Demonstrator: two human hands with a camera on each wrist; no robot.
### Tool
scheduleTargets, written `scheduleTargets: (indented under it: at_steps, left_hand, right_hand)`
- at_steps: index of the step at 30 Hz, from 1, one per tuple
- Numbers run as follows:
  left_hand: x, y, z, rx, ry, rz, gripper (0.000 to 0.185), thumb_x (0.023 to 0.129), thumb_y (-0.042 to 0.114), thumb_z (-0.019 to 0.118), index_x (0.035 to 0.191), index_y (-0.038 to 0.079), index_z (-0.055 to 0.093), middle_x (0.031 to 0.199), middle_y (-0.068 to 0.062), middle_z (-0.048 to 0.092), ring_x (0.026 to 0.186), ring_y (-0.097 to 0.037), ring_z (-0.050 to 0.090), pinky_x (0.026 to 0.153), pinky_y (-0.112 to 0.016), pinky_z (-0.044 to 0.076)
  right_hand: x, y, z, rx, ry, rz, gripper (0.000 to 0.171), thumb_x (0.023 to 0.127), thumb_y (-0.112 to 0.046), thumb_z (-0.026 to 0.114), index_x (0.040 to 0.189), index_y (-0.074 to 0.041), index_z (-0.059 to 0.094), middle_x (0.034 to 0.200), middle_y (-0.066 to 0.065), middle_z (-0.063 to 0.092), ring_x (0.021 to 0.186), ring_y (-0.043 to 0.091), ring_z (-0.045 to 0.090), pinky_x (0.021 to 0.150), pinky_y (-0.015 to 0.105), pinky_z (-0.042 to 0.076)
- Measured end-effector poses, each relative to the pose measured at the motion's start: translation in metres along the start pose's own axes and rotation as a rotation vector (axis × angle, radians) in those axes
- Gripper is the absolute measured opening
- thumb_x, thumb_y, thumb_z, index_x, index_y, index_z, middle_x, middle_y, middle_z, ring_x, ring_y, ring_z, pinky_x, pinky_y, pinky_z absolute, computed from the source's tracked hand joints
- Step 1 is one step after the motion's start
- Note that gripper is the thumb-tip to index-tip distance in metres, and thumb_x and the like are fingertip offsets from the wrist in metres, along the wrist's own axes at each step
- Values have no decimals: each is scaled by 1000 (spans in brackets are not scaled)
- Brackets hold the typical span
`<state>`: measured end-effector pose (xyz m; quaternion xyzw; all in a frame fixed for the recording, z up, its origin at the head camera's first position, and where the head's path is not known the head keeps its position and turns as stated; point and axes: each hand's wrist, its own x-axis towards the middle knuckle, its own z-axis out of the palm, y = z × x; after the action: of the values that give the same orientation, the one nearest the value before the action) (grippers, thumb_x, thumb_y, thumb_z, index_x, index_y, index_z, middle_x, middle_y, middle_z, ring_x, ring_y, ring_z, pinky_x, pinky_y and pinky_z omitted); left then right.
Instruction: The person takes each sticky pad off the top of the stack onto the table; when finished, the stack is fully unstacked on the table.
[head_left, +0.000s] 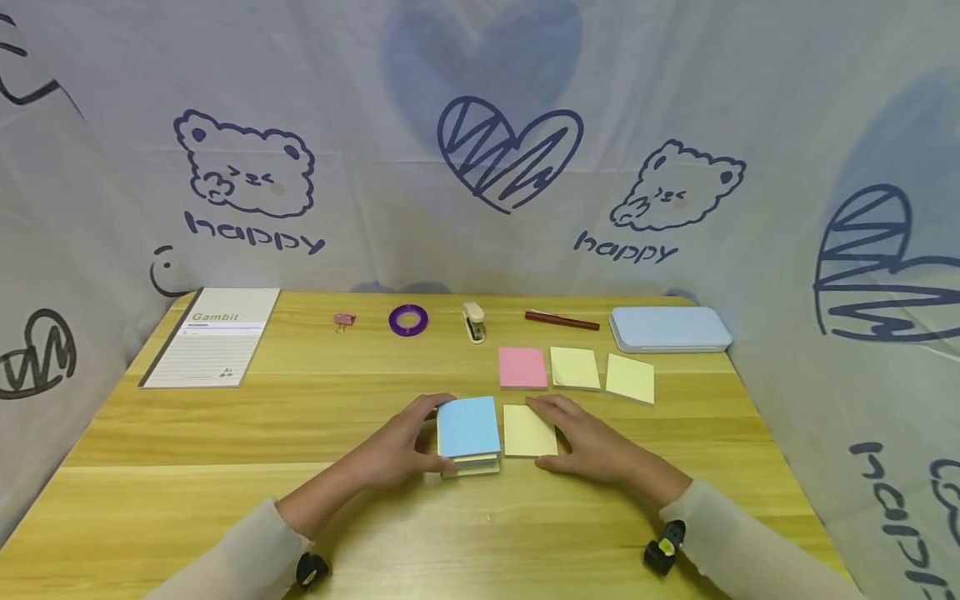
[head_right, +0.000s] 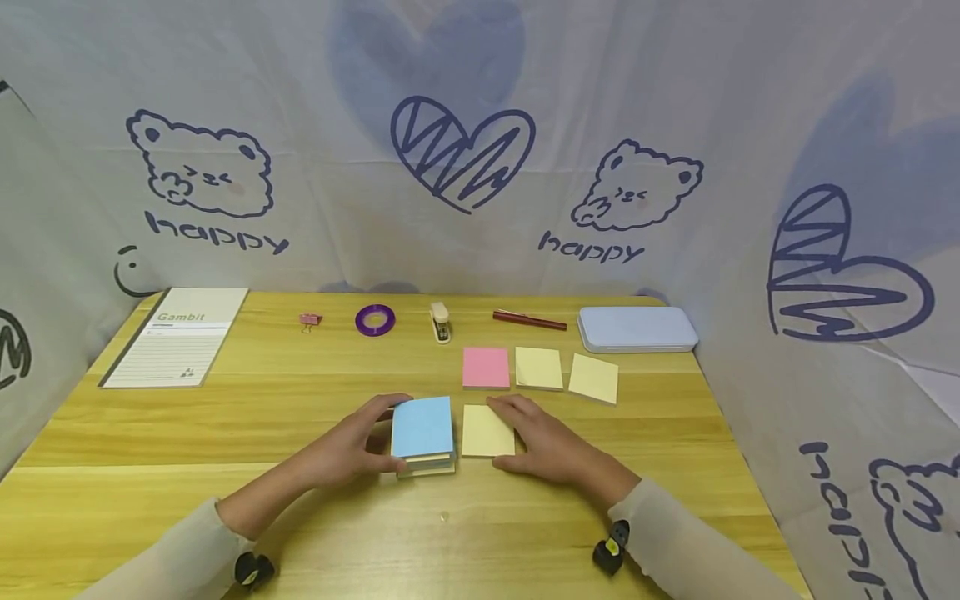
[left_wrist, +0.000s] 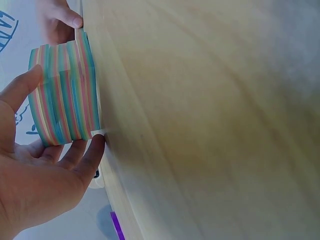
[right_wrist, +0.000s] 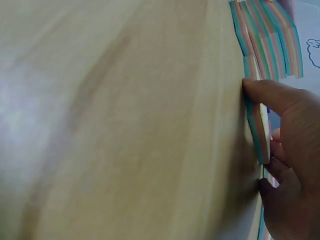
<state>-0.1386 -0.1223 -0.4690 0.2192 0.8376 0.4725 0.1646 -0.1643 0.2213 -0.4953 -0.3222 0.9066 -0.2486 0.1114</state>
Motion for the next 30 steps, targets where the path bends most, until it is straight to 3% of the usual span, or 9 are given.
scheduleTargets:
  at_steps: [11, 16, 22, 30]
  left_hand:
    - [-2, 2, -2, 1, -6, 16, 85, 88, 22, 84, 156, 5, 36, 148, -17, 47, 142, -43, 43, 117, -63, 34]
    - [-2, 2, -2, 0, -7, 15, 85, 88, 22, 84, 156, 4, 36, 148, -18, 47, 142, -44, 42, 116, -65, 34]
    - [-1, 2, -2, -3, -1, 20, 84, 87, 21, 85, 155, 5, 38, 149, -19, 47, 141, -45, 43, 115, -67, 34]
    - [-1, 2, -2, -4, -1, 29, 82, 87, 20, 85, 154, 6, 40, 148, -19, 48, 140, -46, 44, 115, -67, 34]
  right_hand:
    - [5, -30, -25, -18, -68, -26, 96, 91, -42, 79, 164, -12, 25, 167, 13, 28, 149, 39, 36, 118, 57, 36]
    - [11, -47, -35, 25, -84, -48, 98, 90, -44, 79, 166, -18, 23, 167, 11, 30, 150, 37, 34, 119, 58, 35]
    - [22, -62, -34, 63, -100, -53, 98, 88, -48, 80, 165, -22, 25, 166, 9, 32, 149, 34, 36, 119, 56, 35]
    - [40, -72, -21, 55, -101, -92, 100, 86, -47, 82, 163, -13, 30, 164, 11, 36, 147, 32, 40, 119, 52, 37]
